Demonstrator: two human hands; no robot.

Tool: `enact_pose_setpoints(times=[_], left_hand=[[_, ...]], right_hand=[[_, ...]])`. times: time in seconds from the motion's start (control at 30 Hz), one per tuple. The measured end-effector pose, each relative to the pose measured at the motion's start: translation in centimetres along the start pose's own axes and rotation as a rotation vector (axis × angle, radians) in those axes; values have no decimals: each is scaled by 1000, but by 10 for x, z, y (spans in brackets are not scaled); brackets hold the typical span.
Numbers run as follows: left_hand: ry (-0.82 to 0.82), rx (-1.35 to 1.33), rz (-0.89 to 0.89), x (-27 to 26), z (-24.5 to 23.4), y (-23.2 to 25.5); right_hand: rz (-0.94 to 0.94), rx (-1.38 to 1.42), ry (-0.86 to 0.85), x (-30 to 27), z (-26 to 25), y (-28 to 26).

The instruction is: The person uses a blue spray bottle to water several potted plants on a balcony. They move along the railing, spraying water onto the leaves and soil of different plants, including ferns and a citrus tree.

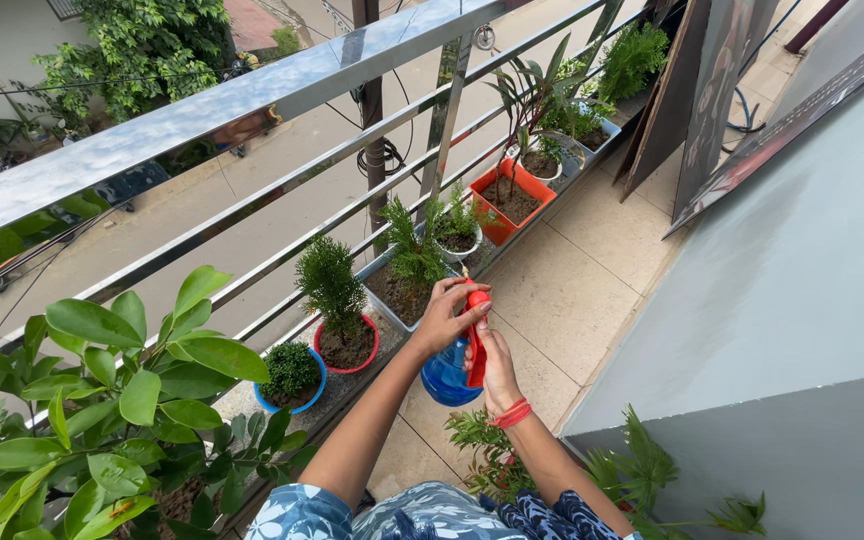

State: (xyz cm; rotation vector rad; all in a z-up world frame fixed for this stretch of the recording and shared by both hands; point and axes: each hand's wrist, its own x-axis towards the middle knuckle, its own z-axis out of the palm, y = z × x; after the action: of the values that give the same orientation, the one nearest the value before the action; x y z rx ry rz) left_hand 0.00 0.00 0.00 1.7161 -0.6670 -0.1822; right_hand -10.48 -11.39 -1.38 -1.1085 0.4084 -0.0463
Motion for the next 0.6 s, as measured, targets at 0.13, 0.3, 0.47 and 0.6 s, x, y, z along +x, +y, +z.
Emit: enact_pose_setpoints(times=[0.13, 0.3, 0.47, 0.6], left_hand=[[117, 363, 130, 1, 1, 31], [394, -8, 115, 17, 0, 89], [252, -115, 50, 13, -8, 102], [230, 138, 136, -4, 3, 67]], right_hand=[[-14, -25, -20, 1, -8, -1], [1, -107, -20, 4, -16, 19], [35, -133, -67, 8, -26, 22], [69, -122, -62, 8, -23, 27]])
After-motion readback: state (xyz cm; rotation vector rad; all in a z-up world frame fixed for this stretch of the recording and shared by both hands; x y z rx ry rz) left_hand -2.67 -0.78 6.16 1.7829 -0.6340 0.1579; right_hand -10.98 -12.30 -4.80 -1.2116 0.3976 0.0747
